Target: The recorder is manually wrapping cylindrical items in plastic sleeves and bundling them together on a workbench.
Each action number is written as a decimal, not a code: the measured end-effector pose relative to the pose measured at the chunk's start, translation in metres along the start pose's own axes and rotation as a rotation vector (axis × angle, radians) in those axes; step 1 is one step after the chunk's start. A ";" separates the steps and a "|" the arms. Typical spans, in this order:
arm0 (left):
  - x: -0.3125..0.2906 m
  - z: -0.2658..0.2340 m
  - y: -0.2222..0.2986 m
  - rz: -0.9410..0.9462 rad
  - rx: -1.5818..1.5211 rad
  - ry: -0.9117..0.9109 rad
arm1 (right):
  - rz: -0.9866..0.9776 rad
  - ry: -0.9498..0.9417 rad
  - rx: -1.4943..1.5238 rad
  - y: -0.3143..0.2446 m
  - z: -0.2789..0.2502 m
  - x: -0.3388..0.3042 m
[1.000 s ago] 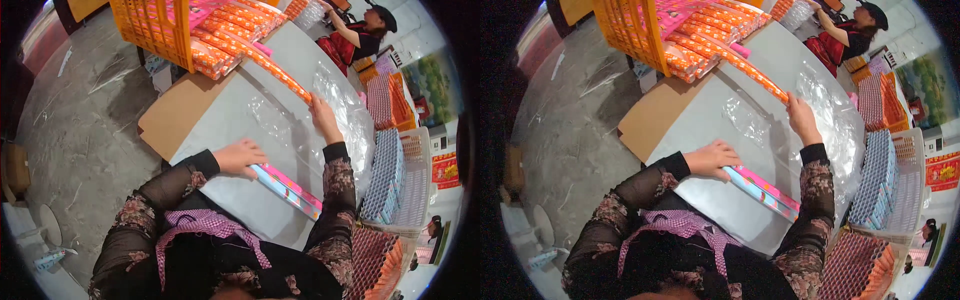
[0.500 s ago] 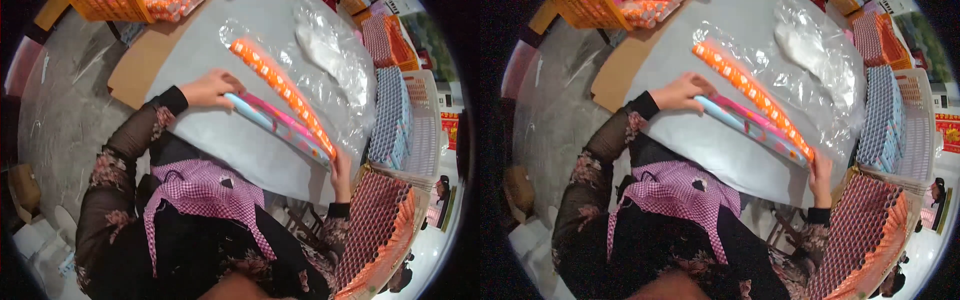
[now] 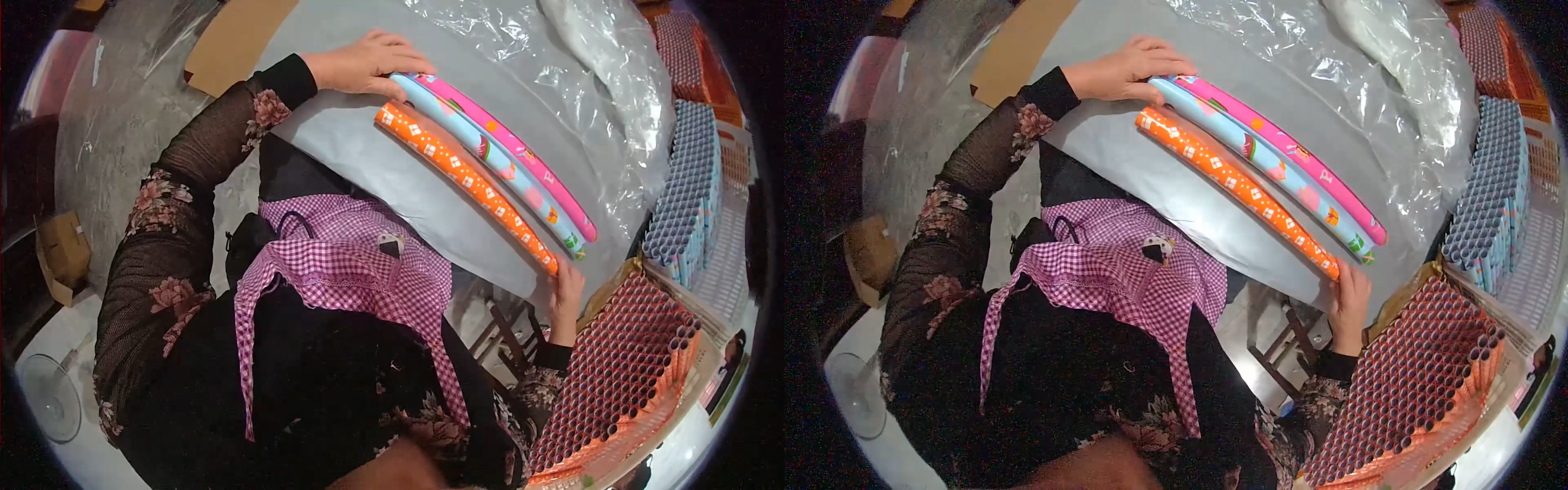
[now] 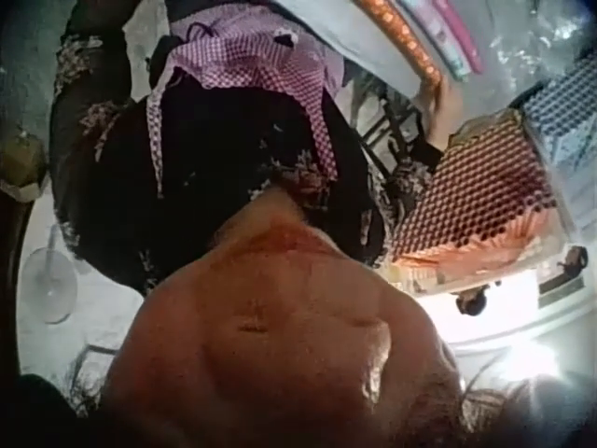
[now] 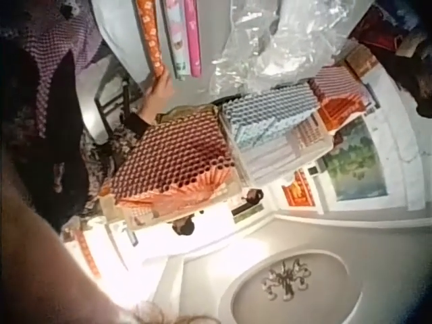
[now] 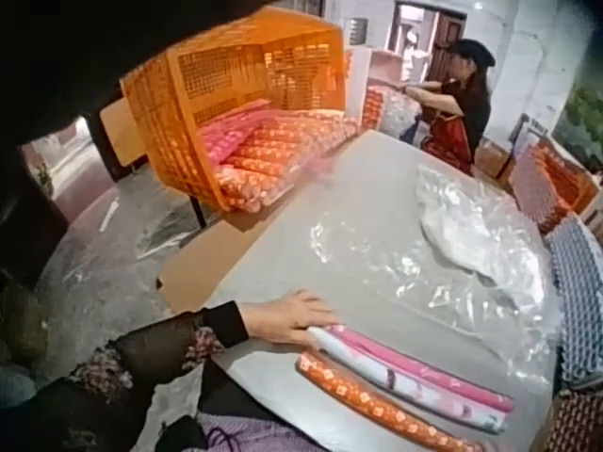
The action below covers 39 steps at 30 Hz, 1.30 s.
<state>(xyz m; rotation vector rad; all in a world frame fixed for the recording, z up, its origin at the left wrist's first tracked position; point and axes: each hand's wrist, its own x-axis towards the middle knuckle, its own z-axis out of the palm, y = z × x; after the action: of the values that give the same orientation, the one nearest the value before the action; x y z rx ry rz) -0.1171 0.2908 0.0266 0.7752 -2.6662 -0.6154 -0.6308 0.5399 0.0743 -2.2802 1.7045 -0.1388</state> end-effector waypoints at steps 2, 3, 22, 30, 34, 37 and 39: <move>-0.001 0.000 0.000 0.021 0.009 -0.017 | -0.052 0.089 -0.037 -0.002 0.002 0.011; -0.001 -0.001 0.001 0.018 0.007 -0.023 | -0.046 0.102 0.036 -0.001 0.005 0.018; -0.004 -0.013 0.008 0.071 0.013 -0.116 | 0.032 0.223 -0.055 0.000 0.031 0.029; -0.005 -0.010 0.013 0.067 0.004 -0.110 | 0.142 0.341 0.054 0.019 0.047 0.023; -0.008 -0.009 0.015 0.066 -0.002 -0.071 | 0.050 0.400 -0.133 0.001 0.042 0.037; -0.010 -0.009 0.015 0.069 -0.010 -0.057 | 0.037 0.440 -0.286 -0.012 0.036 0.048; -0.010 -0.006 0.013 0.075 0.011 -0.015 | 0.202 0.446 -0.022 -0.011 0.047 0.058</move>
<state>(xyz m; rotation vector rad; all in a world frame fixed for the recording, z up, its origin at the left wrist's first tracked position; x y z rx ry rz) -0.1127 0.3041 0.0361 0.6725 -2.7004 -0.5907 -0.5919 0.4961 0.0276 -2.1892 2.1462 -0.6272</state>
